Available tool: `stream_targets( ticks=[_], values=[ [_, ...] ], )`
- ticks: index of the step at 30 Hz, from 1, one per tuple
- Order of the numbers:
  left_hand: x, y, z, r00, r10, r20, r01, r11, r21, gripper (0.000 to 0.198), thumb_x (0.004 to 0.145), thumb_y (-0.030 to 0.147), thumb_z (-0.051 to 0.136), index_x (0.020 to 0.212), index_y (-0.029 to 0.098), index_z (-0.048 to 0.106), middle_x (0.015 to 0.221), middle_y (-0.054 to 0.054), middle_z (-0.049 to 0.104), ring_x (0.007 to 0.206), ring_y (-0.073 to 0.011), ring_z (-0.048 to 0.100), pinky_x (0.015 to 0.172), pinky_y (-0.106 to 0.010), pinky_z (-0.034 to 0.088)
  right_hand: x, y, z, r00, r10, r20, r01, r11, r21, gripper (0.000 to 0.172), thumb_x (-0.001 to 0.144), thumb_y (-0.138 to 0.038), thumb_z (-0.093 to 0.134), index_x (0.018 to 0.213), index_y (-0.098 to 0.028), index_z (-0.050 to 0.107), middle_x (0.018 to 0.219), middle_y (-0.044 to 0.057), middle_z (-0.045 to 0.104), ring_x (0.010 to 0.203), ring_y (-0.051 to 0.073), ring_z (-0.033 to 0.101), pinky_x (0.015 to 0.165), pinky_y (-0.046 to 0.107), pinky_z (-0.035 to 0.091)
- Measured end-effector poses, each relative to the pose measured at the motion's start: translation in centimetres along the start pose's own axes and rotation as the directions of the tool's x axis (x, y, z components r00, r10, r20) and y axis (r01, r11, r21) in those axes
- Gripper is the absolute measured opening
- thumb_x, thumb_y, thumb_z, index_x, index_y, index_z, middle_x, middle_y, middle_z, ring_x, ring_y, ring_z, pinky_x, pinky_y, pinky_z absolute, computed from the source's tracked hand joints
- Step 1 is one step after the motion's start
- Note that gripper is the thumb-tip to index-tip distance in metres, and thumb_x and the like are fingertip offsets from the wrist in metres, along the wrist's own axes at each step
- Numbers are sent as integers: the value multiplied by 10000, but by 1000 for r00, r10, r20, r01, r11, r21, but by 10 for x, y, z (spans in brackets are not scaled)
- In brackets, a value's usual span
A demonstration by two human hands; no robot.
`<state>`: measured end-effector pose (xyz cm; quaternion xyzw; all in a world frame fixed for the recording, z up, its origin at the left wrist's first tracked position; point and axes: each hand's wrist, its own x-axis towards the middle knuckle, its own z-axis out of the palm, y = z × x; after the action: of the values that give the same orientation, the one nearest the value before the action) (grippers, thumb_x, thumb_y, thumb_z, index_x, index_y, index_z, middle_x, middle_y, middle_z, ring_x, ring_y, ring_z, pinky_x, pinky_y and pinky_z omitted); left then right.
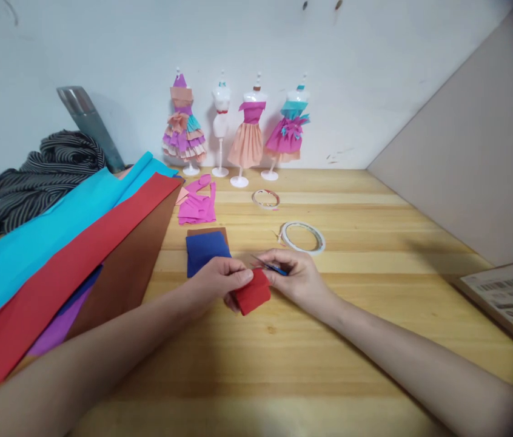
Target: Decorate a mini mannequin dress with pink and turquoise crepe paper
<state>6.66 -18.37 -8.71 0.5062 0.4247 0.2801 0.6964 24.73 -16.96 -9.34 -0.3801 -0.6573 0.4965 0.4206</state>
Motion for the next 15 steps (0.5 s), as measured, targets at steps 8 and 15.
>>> stream_targets(
  ticks=[8,15],
  values=[
    [0,-5,11,965,182,-190,-172,983,68,383,716,503,609,622,140,532,549,26,500,486,-82,491,484,-202,433,1,-7,-5,973,210,92,-226,946,232,363,662,-480,720,751,-133,667,554,-19,539,461,67,386,449,213,280],
    [-4,-6,11,936,329,-126,-304,935,180,376,786,479,521,615,145,510,555,30,471,526,-81,451,509,-195,383,0,-16,3,953,289,87,-297,948,115,269,583,-349,752,624,-137,592,565,-29,549,529,86,448,538,230,345]
  ],
)
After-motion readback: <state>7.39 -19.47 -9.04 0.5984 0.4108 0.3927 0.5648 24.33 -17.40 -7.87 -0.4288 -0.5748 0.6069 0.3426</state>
